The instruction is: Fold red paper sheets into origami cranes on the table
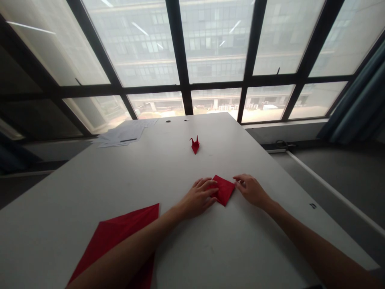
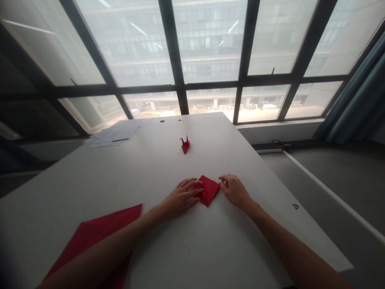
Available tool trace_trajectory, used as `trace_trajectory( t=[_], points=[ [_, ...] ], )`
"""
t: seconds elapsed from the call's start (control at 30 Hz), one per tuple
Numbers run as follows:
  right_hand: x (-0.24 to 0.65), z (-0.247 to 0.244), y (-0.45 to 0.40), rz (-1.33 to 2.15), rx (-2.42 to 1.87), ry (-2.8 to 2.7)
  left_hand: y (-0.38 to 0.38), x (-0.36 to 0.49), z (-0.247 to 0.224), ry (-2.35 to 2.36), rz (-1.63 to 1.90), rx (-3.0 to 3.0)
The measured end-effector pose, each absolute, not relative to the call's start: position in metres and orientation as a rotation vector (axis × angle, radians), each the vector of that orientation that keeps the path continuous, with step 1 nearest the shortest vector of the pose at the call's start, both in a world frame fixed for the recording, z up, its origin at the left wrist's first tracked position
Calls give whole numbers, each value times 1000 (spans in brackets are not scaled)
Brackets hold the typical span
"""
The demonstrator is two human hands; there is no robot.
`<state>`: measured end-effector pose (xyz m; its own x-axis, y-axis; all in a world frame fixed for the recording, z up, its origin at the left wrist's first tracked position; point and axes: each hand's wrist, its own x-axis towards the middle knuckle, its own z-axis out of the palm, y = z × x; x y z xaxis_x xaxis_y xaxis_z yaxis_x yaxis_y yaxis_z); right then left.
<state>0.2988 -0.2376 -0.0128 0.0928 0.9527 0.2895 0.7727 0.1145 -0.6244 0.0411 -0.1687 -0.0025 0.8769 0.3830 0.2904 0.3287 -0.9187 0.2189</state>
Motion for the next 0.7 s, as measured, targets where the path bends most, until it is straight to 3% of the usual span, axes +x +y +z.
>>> trace_trajectory(
  t=[0.23, 0.7],
  points=[
    [296, -10, -239, 482, -1598, -1678, -169, 40, 1, 465, 461, 2845],
    [295, -3, -246, 343, -1375, -1985, -171, 40, 6, 294, 452, 2792]
  ],
)
